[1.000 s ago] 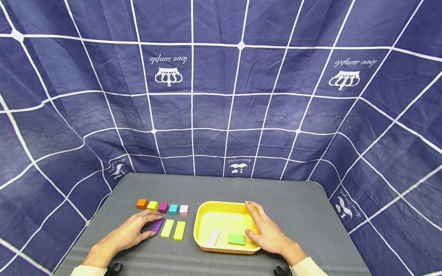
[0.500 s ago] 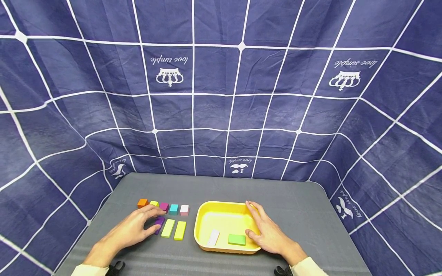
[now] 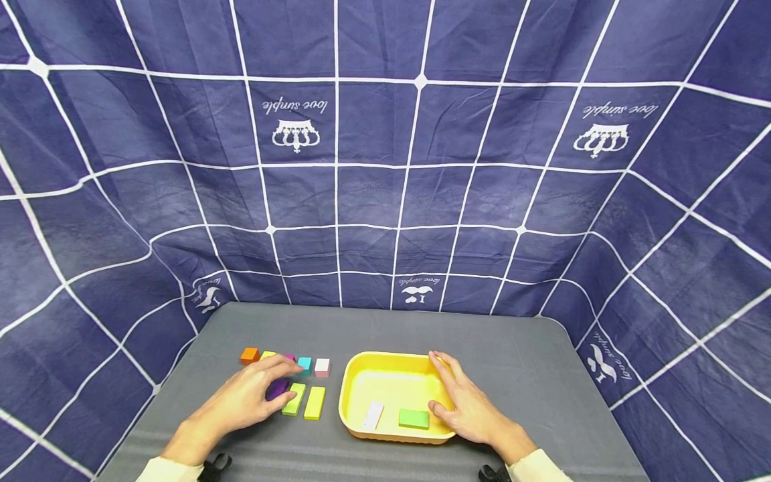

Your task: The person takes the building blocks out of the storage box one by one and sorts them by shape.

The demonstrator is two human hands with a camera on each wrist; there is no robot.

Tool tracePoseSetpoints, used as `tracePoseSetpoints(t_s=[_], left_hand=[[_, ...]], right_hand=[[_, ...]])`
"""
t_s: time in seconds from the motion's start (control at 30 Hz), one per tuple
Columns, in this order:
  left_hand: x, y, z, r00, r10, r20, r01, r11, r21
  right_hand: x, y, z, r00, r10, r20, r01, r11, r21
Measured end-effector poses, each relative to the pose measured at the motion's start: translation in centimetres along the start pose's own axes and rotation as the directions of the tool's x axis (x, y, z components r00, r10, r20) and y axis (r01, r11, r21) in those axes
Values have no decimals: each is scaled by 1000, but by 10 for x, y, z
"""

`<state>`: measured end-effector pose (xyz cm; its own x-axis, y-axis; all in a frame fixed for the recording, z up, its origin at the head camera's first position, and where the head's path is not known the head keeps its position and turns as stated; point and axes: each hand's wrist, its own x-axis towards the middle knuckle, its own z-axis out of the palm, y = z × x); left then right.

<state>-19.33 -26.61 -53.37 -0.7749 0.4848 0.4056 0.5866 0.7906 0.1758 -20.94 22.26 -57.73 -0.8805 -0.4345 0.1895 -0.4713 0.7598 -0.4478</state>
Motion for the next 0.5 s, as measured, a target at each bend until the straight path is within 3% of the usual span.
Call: tracePoseSetpoints(t_s=[0.17, 0.5], left_hand=[[8, 6, 2, 999, 46, -14, -46, 999, -10], [25, 21, 8, 996, 80, 43, -78, 996, -44]], right_hand=[[0, 0, 0, 1000, -5, -4, 5, 1000, -1], [0, 0, 0, 1000, -7, -16, 7, 1000, -2]])
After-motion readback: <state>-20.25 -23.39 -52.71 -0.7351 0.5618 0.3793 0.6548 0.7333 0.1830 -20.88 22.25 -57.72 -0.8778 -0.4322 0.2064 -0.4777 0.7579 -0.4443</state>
